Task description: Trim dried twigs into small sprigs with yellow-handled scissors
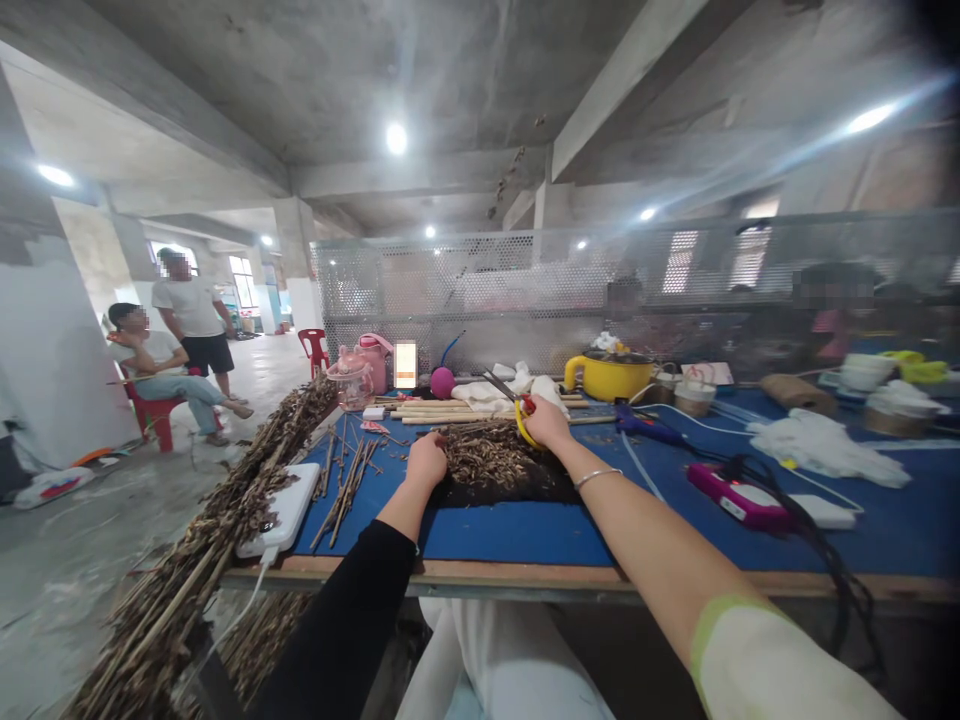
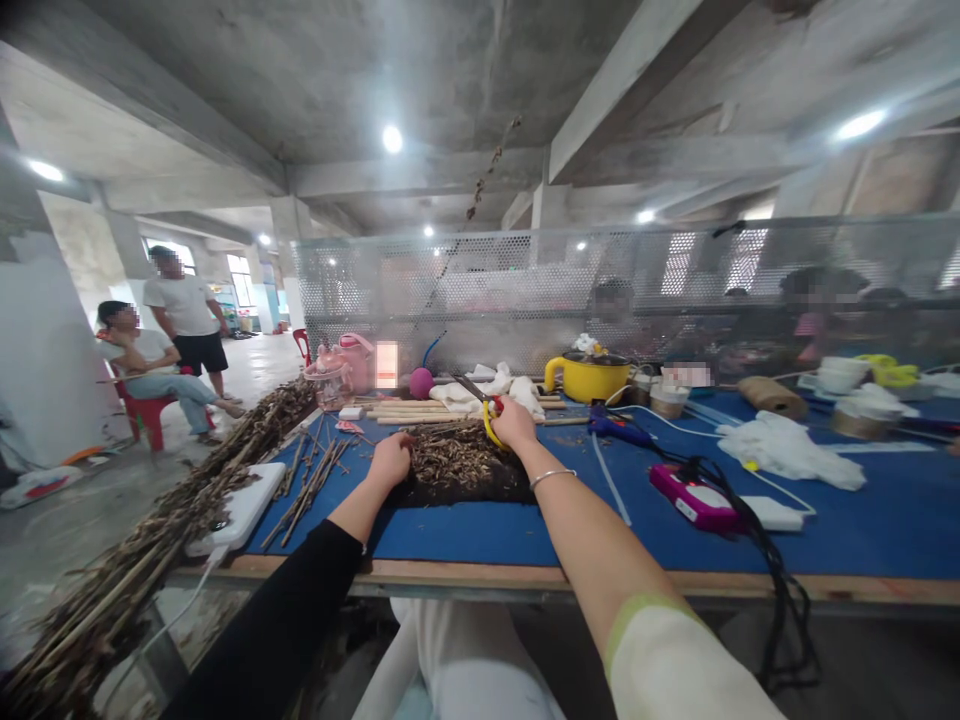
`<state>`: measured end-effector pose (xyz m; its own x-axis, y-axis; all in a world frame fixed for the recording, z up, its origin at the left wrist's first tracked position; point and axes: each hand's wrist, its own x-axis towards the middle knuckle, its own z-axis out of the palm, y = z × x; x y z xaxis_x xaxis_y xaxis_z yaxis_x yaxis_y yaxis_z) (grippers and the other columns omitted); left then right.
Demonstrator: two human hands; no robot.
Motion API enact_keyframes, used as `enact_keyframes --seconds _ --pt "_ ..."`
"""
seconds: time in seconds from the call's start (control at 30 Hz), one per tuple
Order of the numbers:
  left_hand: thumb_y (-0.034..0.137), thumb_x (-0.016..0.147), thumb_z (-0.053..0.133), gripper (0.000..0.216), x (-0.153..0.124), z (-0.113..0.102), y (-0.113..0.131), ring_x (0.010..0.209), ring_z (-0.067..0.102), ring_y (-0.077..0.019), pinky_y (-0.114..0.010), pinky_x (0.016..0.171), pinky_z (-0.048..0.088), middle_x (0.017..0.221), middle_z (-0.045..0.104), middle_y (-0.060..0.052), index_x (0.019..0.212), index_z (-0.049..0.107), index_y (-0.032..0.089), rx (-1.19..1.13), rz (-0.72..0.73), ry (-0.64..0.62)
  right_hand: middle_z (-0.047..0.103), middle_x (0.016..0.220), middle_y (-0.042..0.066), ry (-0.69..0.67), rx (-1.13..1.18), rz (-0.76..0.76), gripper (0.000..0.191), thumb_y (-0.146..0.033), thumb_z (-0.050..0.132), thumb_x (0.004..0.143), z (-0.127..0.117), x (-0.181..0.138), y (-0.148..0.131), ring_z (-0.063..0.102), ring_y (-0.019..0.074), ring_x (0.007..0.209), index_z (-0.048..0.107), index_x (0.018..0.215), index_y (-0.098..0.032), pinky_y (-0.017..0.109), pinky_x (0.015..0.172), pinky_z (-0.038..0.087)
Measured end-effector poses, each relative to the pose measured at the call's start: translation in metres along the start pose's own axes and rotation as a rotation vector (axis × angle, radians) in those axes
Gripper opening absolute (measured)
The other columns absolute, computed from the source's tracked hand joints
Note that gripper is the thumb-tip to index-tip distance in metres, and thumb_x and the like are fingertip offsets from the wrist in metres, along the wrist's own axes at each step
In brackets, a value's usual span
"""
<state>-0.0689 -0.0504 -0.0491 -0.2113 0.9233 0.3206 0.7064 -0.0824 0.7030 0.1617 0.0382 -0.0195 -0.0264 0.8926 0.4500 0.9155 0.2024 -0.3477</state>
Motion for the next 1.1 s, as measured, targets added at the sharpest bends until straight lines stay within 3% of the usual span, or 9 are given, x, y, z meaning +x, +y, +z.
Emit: enact_keyframes --seconds 0.17,0.33,0.6,0.8,0.97,1.1 --pt "0.009 0.072 0.046 0.025 0.0 0.0 0.002 0.09 0.058 -0.02 -0.027 0.083 0.04 0.092 0.066 -0.01 0.086 0.065 0.014 0.014 0.023 0.043 0.063 0.082 0.004 0.095 0.113 -0.029 0.024 -0.022 0.052 0.068 -0.005 -0.01 0.001 0.054 0.0167 0.075 0.058 0.09 -0.019 0.022 0.059 0.033" --pt "0.015 0.073 0.048 0.016 0.0 -0.001 0.004 0.079 0.058 -0.0173 -0.026 0.077 0.041 0.08 0.066 -0.008 0.076 0.064 0.015 0.025 0.003 0.12 0.063 0.082 0.002 0.09 0.128 -0.014 0.025 -0.023 0.052 0.067 -0.007 -0.019 0.003 0.054 0.0163 0.073 0.057 0.091 -0.021 0.022 0.058 0.032" --pt "0.02 0.076 0.049 0.025 -0.001 0.001 0.006 0.084 0.058 -0.0153 -0.025 0.079 0.042 0.093 0.065 -0.01 0.097 0.061 0.012 -0.142 0.088 0.124 0.063 0.081 0.002 0.067 0.145 0.042 0.027 -0.021 0.054 0.063 -0.003 -0.033 0.001 0.056 0.0162 0.073 0.058 0.09 -0.019 0.022 0.058 0.033" --pt "0.032 0.081 0.044 0.028 0.002 0.0 0.02 0.095 0.055 -0.0192 -0.028 0.086 0.038 0.098 0.063 -0.01 0.092 0.065 0.015 0.09 0.245 0.126 0.064 0.084 0.003 0.149 0.183 0.103 0.024 -0.025 0.055 0.066 -0.004 -0.035 0.005 0.056 0.0165 0.077 0.057 0.089 -0.02 0.022 0.061 0.035" --pt "0.03 0.086 0.034 0.034 0.018 0.004 0.055 0.09 0.058 -0.0211 -0.032 0.082 0.042 0.091 0.065 -0.01 0.088 0.065 0.017 0.376 0.416 -0.073 0.064 0.083 0.003 0.175 0.26 0.184 0.028 -0.027 0.058 0.065 -0.001 -0.031 0.012 0.057 0.0152 0.076 0.058 0.092 -0.019 0.021 0.06 0.035" --pt "0.017 0.08 0.041 0.027 0.032 0.019 0.077 0.097 0.056 -0.0252 -0.035 0.083 0.042 0.1 0.063 -0.015 0.095 0.064 0.015 0.598 0.352 -0.238 0.064 0.083 0.003 0.161 0.239 0.214 0.027 -0.027 0.059 0.064 -0.001 -0.031 0.015 0.058 0.0158 0.076 0.059 0.09 -0.02 0.021 0.059 0.036"
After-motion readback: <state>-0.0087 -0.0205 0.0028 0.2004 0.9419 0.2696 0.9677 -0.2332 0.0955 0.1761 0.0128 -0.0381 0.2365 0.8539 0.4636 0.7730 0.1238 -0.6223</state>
